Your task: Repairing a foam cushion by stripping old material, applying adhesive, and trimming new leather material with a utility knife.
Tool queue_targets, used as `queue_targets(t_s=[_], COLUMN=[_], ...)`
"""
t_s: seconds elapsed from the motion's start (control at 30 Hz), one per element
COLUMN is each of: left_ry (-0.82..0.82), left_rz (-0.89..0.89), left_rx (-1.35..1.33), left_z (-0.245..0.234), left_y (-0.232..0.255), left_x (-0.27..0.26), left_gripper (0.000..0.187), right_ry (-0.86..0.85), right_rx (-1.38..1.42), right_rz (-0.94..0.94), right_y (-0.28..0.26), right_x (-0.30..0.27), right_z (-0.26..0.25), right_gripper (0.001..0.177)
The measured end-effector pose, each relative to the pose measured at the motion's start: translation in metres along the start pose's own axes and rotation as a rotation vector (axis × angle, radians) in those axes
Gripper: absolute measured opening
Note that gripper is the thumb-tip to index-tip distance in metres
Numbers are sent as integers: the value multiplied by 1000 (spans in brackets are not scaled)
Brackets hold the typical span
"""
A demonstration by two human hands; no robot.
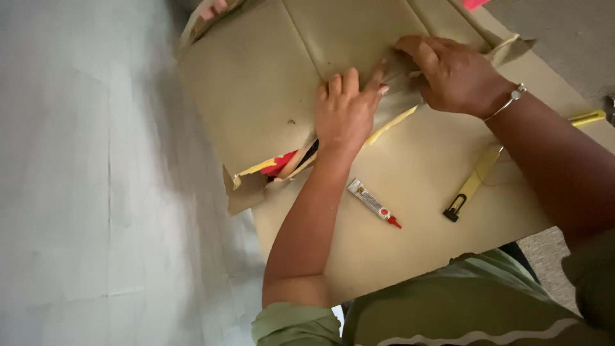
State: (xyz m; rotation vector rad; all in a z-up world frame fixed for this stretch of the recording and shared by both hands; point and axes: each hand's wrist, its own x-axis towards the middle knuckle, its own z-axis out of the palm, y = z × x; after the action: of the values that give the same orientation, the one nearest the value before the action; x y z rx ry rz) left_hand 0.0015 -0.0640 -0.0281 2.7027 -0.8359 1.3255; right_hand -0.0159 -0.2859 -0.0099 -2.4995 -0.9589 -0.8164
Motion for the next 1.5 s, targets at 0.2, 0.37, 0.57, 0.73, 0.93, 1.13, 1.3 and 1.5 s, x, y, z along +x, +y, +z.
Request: queue_targets(t_s=[0.2,0.37,0.57,0.73,0.93,1.13,1.3,1.5], left_ry=[-141,-87,-494,-354,-340,-293,-310,-274], left_rz=[5,-96,-131,-24,-90,-91,-105,-90], left_rx=[165,-108,-638,-433,-270,-255,-196,-241], left_z=[31,26,-21,-63,-49,-46,-48,-41], left_y=[-7,-9,-67,-106,-101,-96,-89,-93], left_x=[-14,-12,-1,-11,-34,-38,-37,-39], left_gripper=[85,95,56,48,39,32,42,40], right_ry=[147,114,56,-2,-61,-15,52,55], right_rx=[-427,-498,-435,-107,11,-66,47,172], right_rz=[-132,-126,-206,-211,-270,-354,-320,-103], right_y=[-10,-7,-28,-27,-37,-44,-43,-51], right_x=[7,7,22,22,38,43,41,46], right_z=[16,33,24,42,54,53,67,70], right_gripper=[52,47,26,46,44,21,10,31])
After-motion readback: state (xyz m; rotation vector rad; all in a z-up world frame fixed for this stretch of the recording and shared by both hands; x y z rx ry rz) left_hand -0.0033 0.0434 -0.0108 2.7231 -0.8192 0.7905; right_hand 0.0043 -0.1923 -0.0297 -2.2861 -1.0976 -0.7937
